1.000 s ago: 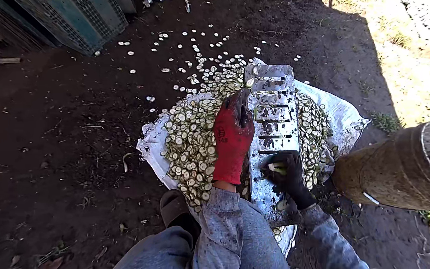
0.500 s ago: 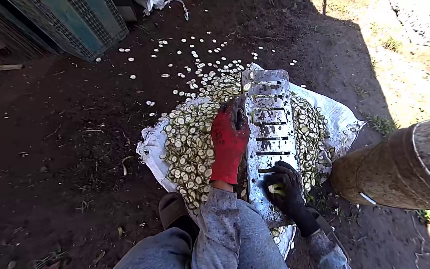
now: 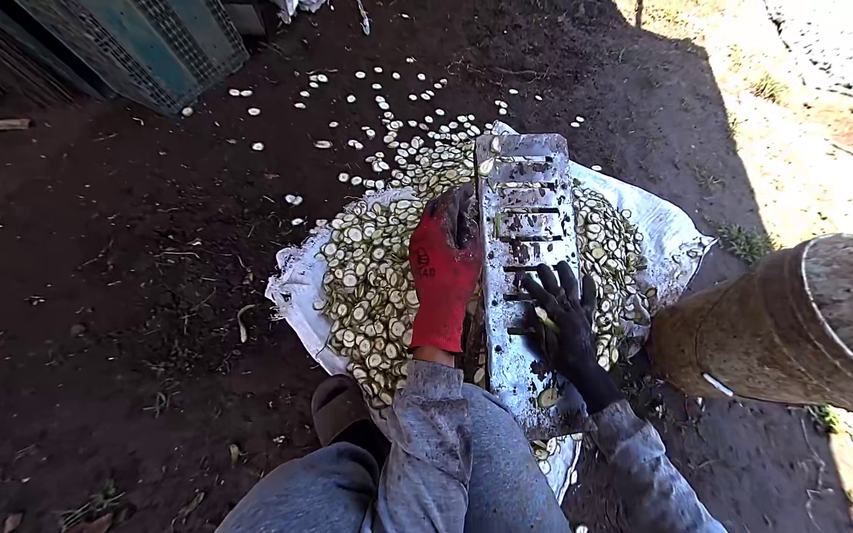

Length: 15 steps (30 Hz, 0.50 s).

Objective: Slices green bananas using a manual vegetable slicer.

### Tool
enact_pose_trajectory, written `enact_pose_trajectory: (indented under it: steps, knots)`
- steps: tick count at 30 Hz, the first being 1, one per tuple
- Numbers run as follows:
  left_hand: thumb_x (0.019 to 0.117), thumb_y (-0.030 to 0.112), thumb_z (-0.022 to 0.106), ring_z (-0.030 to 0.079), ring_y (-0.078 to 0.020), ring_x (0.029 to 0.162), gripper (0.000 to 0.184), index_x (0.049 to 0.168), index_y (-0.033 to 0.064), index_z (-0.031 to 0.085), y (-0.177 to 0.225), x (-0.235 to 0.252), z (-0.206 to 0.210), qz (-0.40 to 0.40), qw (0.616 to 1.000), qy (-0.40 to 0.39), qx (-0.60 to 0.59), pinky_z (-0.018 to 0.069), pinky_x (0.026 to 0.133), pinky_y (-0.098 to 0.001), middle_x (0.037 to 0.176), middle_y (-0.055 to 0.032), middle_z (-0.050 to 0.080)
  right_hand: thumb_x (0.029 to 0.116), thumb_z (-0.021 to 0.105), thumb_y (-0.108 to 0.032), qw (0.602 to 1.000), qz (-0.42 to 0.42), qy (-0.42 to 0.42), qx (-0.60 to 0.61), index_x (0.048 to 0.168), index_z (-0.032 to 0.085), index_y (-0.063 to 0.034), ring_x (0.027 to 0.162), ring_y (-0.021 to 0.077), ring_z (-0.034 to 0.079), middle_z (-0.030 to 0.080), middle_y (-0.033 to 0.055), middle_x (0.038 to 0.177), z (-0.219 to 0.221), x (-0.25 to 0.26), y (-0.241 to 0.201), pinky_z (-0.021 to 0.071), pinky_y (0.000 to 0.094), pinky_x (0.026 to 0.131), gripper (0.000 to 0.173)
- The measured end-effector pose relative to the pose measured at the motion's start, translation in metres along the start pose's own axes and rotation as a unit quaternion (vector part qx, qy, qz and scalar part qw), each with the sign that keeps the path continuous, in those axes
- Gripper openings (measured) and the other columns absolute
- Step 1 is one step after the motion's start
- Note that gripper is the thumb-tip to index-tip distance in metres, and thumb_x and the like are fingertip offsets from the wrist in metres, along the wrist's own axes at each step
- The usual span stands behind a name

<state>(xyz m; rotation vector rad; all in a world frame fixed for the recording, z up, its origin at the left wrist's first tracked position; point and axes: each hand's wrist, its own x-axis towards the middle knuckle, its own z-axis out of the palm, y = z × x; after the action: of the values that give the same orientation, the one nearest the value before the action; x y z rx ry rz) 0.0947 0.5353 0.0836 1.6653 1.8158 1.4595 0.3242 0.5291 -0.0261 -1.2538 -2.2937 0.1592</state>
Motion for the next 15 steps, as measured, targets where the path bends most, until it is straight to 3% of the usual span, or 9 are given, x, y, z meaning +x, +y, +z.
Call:
enact_pose_trajectory:
  steps: [2, 4, 7, 9, 11, 12, 13, 14, 15]
  knots:
    - [0.0997, 0.004, 0.056, 0.068, -0.0292, 0.107, 0.04, 0.139, 0.0036, 0.059, 0.003, 0.001, 0.0, 0.002, 1.0, 0.004, -0.015, 0.055, 0.092, -0.0444, 0.127, -0.0185, 0.067, 0.1023, 0.039, -0.049, 1.0, -0.005, 0.008, -0.008, 0.143, 0.062, -0.0258, 0.152, 0.0455, 0.028, 0.051, 0.0075, 0.155, -0.005, -0.041, -0.011, 0.0047, 0.0778, 0.116, 0.052]
    - [0.0986, 0.003, 0.057, 0.066, -0.0323, 0.113, 0.041, 0.139, 0.0027, 0.058, 0.009, -0.001, 0.001, 0.008, 1.0, 0.001, -0.019, 0.053, 0.096, -0.0472, 0.13, -0.0203, 0.065, 0.0999, 0.042, -0.046, 1.0, 0.006, 0.008, -0.027, 0.144, 0.061, -0.0235, 0.151, 0.049, 0.026, 0.048, 0.0143, 0.157, -0.004, -0.025, -0.002, 0.0048, 0.0785, 0.115, 0.053]
    - [0.1004, 0.005, 0.057, 0.065, -0.0332, 0.118, 0.041, 0.141, 0.0052, 0.058, 0.01, -0.002, 0.004, 0.004, 1.0, -0.015, -0.002, 0.0517, 0.099, -0.0491, 0.134, -0.0193, 0.064, 0.1016, 0.043, -0.053, 0.996, 0.044, -0.018, -0.076, 0.156, 0.045, -0.0295, 0.157, 0.0431, 0.008, 0.027, 0.0156, 0.168, 0.001, 0.069, 0.027, -0.0028, 0.0735, 0.118, 0.059]
    - [0.0994, 0.005, 0.058, 0.064, -0.0336, 0.118, 0.043, 0.142, 0.0063, 0.058, 0.005, -0.002, 0.004, -0.01, 1.0, -0.016, 0.001, 0.0518, 0.099, -0.0507, 0.135, -0.0192, 0.063, 0.1031, 0.04, -0.054, 0.994, 0.056, 0.0, -0.089, 0.158, 0.041, -0.0322, 0.159, 0.0381, 0.007, 0.024, 0.0125, 0.17, 0.009, 0.118, 0.041, -0.0021, 0.07, 0.121, 0.059]
    - [0.1009, 0.006, 0.057, 0.065, -0.0325, 0.117, 0.042, 0.143, 0.0067, 0.057, -0.002, -0.003, 0.001, -0.019, 1.0, -0.018, 0.005, 0.0527, 0.098, -0.0504, 0.134, -0.0177, 0.065, 0.1024, 0.046, -0.048, 0.996, 0.062, 0.002, -0.057, 0.161, 0.034, -0.0271, 0.159, 0.0368, 0.006, 0.021, 0.0116, 0.17, 0.007, 0.123, 0.041, 0.0008, 0.0706, 0.121, 0.064]
    - [0.1023, 0.008, 0.056, 0.066, -0.032, 0.114, 0.039, 0.141, 0.0063, 0.058, -0.004, -0.003, 0.001, -0.018, 1.0, -0.014, 0.005, 0.0539, 0.097, -0.0497, 0.131, -0.0174, 0.065, 0.1012, 0.05, -0.05, 0.996, 0.07, -0.015, -0.045, 0.165, 0.023, -0.024, 0.159, 0.039, 0.003, 0.014, 0.0143, 0.172, -0.003, 0.116, 0.038, 0.0034, 0.0724, 0.12, 0.074]
    - [0.1019, 0.006, 0.056, 0.067, -0.0318, 0.113, 0.038, 0.139, 0.0043, 0.059, -0.006, -0.001, 0.003, -0.014, 1.0, -0.005, -0.004, 0.0537, 0.097, -0.0487, 0.129, -0.0182, 0.067, 0.097, 0.06, -0.052, 0.996, 0.076, -0.022, -0.035, 0.166, 0.018, -0.0202, 0.158, 0.0422, 0.006, 0.013, 0.0182, 0.171, -0.013, 0.115, 0.035, 0.0087, 0.0724, 0.119, 0.086]
    - [0.1018, 0.005, 0.056, 0.067, -0.0318, 0.112, 0.037, 0.139, 0.0031, 0.06, -0.006, 0.002, 0.003, -0.012, 1.0, -0.001, -0.008, 0.0538, 0.096, -0.0479, 0.128, -0.0189, 0.067, 0.0905, 0.07, -0.05, 0.997, 0.07, -0.008, -0.028, 0.164, 0.023, -0.0169, 0.155, 0.0436, 0.016, 0.023, 0.0199, 0.168, -0.018, 0.12, 0.031, 0.0169, 0.0701, 0.119, 0.093]
    - [0.1019, 0.005, 0.056, 0.068, -0.0321, 0.111, 0.037, 0.139, 0.0035, 0.06, -0.005, 0.002, 0.002, -0.014, 1.0, -0.004, -0.008, 0.0541, 0.095, -0.048, 0.127, -0.019, 0.068, 0.0839, 0.075, -0.051, 0.998, 0.051, 0.023, -0.028, 0.159, 0.036, -0.0142, 0.149, 0.0423, 0.034, 0.042, 0.0195, 0.158, -0.017, 0.129, 0.027, 0.0273, 0.0651, 0.118, 0.092]
